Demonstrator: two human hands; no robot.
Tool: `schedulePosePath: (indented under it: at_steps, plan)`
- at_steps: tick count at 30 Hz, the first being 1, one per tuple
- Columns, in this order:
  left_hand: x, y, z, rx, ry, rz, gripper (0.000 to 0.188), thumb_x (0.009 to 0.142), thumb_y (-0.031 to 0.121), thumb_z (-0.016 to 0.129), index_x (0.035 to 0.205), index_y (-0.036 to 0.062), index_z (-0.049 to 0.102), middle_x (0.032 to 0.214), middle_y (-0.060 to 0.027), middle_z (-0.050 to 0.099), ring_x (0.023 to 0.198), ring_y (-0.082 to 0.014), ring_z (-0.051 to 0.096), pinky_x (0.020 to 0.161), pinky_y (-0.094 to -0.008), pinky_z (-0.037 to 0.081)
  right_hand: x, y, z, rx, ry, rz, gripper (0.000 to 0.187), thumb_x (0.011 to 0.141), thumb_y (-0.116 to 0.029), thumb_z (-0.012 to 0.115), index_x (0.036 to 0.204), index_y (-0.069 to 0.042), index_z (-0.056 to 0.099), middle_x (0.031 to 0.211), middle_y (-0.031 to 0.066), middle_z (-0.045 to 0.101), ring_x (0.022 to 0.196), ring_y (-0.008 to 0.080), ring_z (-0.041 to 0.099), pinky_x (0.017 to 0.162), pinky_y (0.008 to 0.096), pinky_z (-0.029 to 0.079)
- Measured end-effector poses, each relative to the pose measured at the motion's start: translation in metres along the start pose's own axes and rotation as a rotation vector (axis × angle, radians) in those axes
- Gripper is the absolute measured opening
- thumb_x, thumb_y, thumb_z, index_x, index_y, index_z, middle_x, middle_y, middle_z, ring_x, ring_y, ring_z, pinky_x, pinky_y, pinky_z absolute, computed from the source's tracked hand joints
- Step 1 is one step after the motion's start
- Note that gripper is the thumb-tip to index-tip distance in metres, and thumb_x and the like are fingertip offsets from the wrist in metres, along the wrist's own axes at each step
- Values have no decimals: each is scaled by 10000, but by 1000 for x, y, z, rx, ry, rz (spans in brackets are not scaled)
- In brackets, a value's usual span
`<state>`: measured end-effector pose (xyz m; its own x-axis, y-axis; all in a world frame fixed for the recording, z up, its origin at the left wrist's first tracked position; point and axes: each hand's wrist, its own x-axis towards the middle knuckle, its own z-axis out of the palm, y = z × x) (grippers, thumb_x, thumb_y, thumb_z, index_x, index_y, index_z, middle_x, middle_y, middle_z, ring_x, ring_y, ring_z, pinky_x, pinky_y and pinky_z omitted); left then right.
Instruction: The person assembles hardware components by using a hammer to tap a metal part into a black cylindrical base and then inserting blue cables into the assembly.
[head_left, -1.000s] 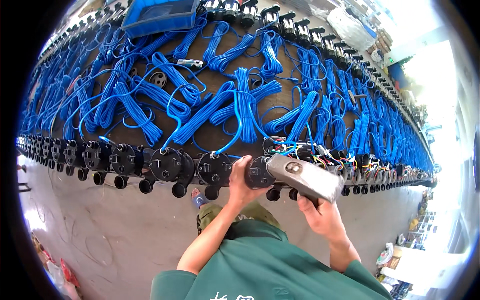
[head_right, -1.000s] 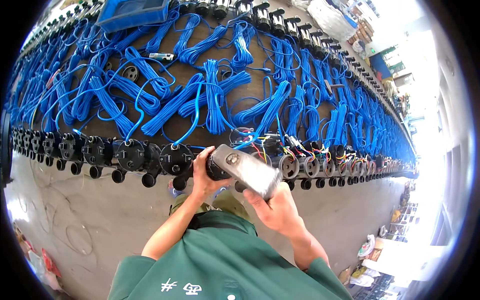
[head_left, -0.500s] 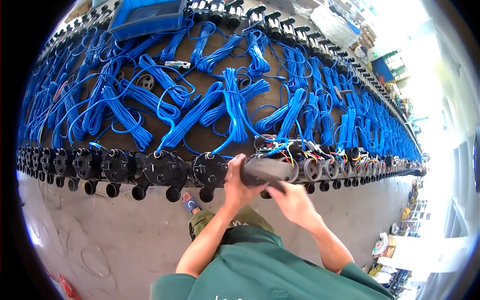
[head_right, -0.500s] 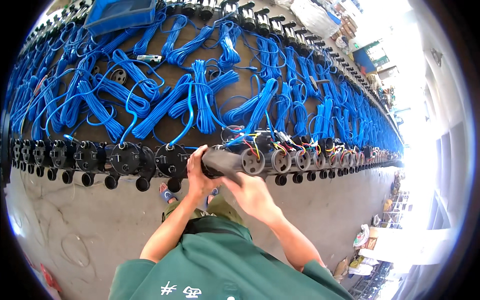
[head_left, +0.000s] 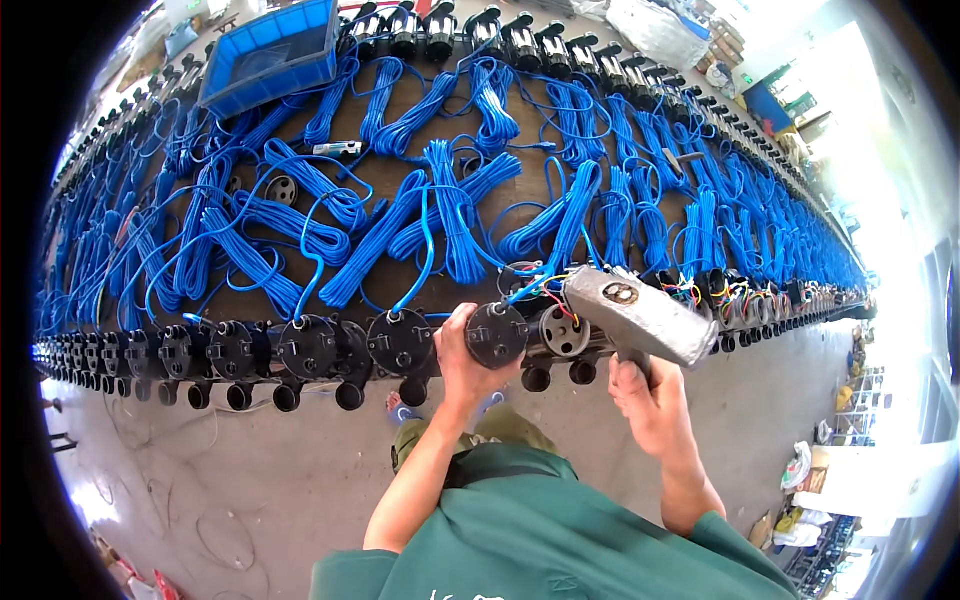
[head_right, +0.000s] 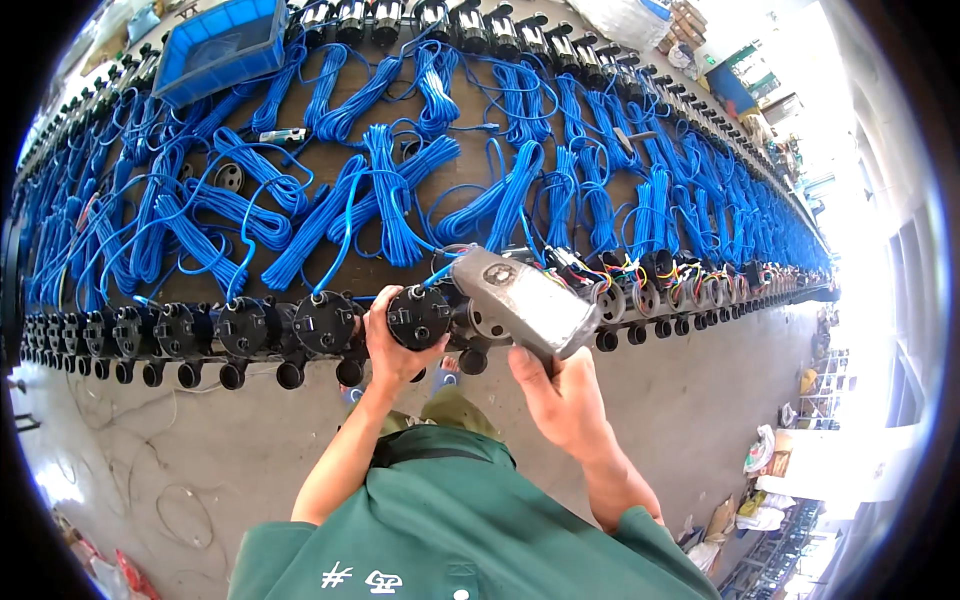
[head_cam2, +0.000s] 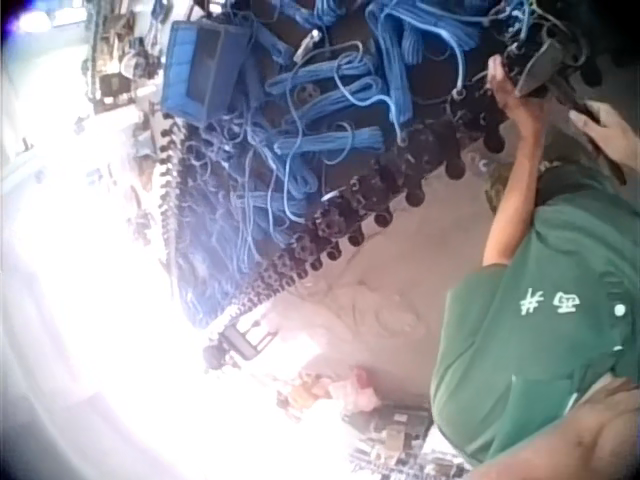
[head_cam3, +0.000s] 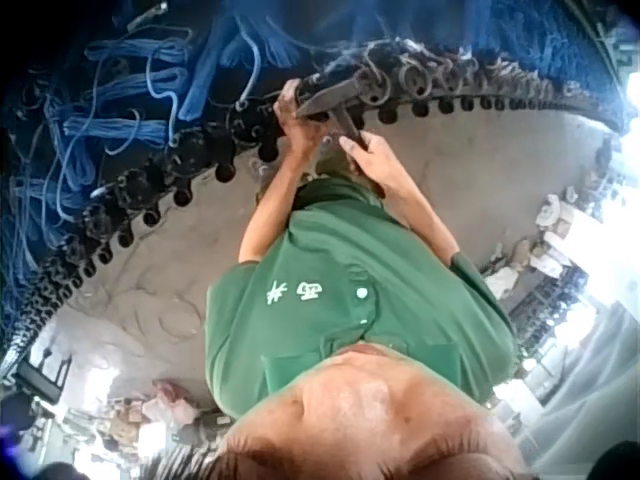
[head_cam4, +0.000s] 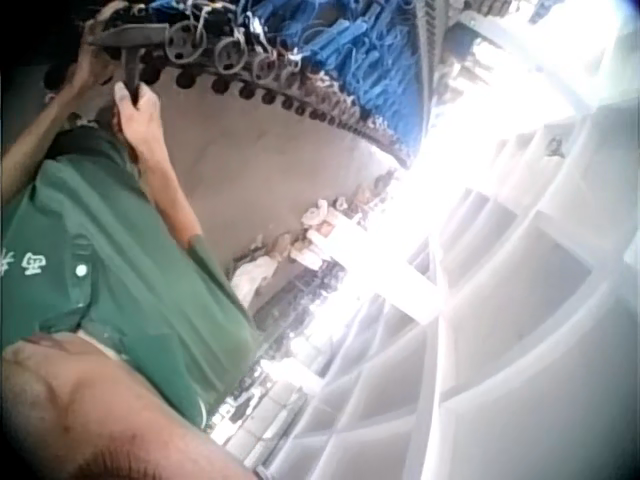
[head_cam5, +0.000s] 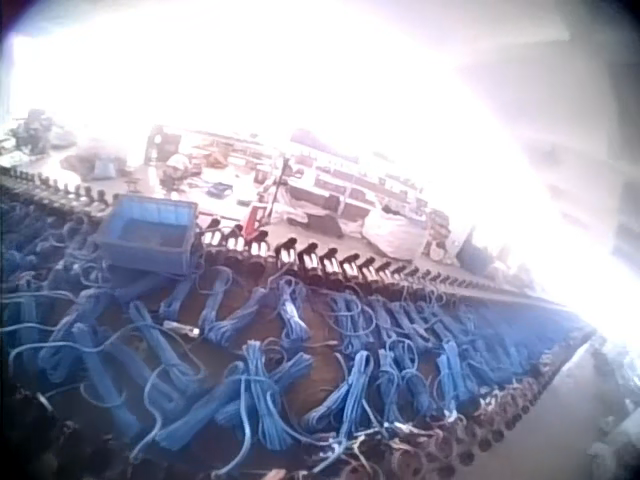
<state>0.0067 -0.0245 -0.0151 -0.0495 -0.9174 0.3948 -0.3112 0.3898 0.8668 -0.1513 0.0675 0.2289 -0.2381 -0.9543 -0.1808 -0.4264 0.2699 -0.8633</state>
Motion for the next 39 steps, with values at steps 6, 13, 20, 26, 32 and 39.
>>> schedulePosePath:
  at_steps: [6, 13, 20, 26, 32, 39]
  plan:
    - [-1, -6, -1, -10, -16, -8, 1017, 520, 246, 977, 1403, 62, 507, 1388, -151, 596, 1263, -353, 579, 1078, -470, 406, -12, 45, 57, -320, 183, 94, 339, 965, -233, 730, 1182, 4, 621, 962, 224, 716, 859, 394, 707, 775, 449, 550]
    - [5, -3, -2, -30, -60, 19, 987, 580, 311, 965, 1415, 63, 500, 1385, -157, 590, 1267, -352, 575, 1063, -467, 399, -10, 59, 91, 138, -109, 479, 312, 1057, -308, 647, 1143, -16, 576, 760, 32, 629, 639, 93, 614, 589, 293, 515]
    - [9, -3, -5, -37, -62, 32, 1048, 536, 253, 970, 1430, 57, 459, 1396, -173, 572, 1277, -378, 555, 1080, -496, 414, -28, -17, 85, 355, 140, 374, 330, 1113, -333, 535, 992, -28, 572, 715, -11, 550, 566, 54, 476, 516, 246, 408]
    - [4, -8, -2, -83, -18, 32, 980, 579, 315, 951, 1408, 42, 505, 1391, -162, 603, 1277, -357, 575, 1086, -476, 397, -33, 35, 110, -14, 293, 100, 332, 1086, -301, 556, 982, 13, 589, 655, 125, 579, 539, 264, 528, 544, 357, 441]
    - [8, -7, -3, -91, 29, 30, 975, 544, 297, 967, 1375, 22, 537, 1354, -193, 615, 1190, -403, 605, 1014, -503, 468, -2, 48, 110, -30, 36, 526, 374, 1080, -358, 593, 901, -29, 601, 623, 66, 588, 527, 176, 561, 521, 351, 432]
    - [4, -13, -4, -93, 1, 1, 1040, 491, 233, 971, 1392, 17, 498, 1363, -193, 603, 1209, -397, 579, 1043, -515, 440, -21, -29, 81, 262, 235, 76, 406, 1115, -365, 522, 964, 8, 580, 664, 27, 543, 537, 90, 487, 492, 266, 409]
